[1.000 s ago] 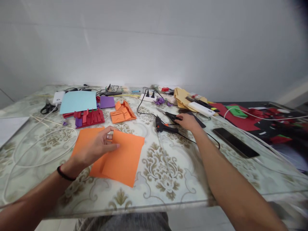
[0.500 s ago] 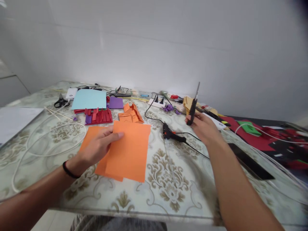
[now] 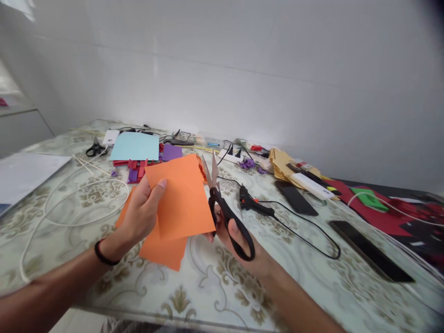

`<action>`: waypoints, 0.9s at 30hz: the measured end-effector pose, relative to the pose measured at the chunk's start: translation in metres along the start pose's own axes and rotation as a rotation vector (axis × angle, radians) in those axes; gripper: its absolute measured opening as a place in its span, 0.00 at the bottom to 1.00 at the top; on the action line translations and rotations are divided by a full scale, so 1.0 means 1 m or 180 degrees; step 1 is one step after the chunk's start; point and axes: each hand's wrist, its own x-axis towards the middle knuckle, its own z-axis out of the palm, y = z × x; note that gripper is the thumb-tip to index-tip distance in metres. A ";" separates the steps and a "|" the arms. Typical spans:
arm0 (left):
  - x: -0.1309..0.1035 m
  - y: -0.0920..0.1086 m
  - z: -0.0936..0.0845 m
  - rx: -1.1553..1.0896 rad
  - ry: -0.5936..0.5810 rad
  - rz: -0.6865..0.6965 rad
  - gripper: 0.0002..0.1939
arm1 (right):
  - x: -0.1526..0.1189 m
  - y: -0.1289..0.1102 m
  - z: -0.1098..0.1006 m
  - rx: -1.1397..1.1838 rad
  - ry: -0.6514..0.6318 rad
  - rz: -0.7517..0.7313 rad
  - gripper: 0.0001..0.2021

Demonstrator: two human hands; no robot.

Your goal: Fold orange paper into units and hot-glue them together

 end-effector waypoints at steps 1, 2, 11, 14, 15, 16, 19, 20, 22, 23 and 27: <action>-0.001 0.000 0.000 0.0056 -0.0002 0.0021 0.17 | 0.001 0.001 0.001 0.0028 -0.0058 -0.0033 0.25; -0.002 0.000 0.001 0.0098 -0.0009 0.0030 0.17 | 0.001 0.002 0.002 0.0061 -0.0109 -0.0067 0.25; -0.007 0.004 0.001 0.0197 -0.0199 -0.0137 0.21 | -0.005 -0.002 0.003 -0.0179 -0.0166 0.0085 0.22; -0.009 0.005 0.002 0.0281 -0.0235 -0.0116 0.21 | -0.006 -0.002 0.000 -0.0262 -0.0275 0.0171 0.20; -0.009 0.005 0.002 0.0315 -0.0243 -0.0107 0.21 | -0.006 -0.002 -0.001 -0.0287 -0.0300 0.0190 0.20; -0.009 0.005 0.002 0.0349 -0.0249 -0.0098 0.21 | -0.006 -0.002 -0.001 -0.0306 -0.0315 0.0199 0.20; -0.010 0.005 0.004 0.0413 -0.0249 -0.0074 0.22 | -0.005 -0.004 0.000 -0.0296 -0.0298 0.0200 0.20; -0.010 0.005 0.004 0.0423 -0.0245 -0.0067 0.22 | -0.004 -0.005 0.000 -0.0288 -0.0287 0.0205 0.20; -0.010 0.005 0.004 0.0428 -0.0246 -0.0057 0.23 | -0.004 -0.006 0.002 -0.0285 -0.0262 0.0228 0.21; -0.010 0.005 0.004 0.0435 -0.0248 -0.0054 0.22 | -0.004 -0.007 0.002 -0.0291 -0.0245 0.0248 0.21; -0.010 0.005 0.003 0.0469 -0.0253 -0.0058 0.20 | -0.003 -0.012 0.004 -0.0299 -0.0117 0.0297 0.23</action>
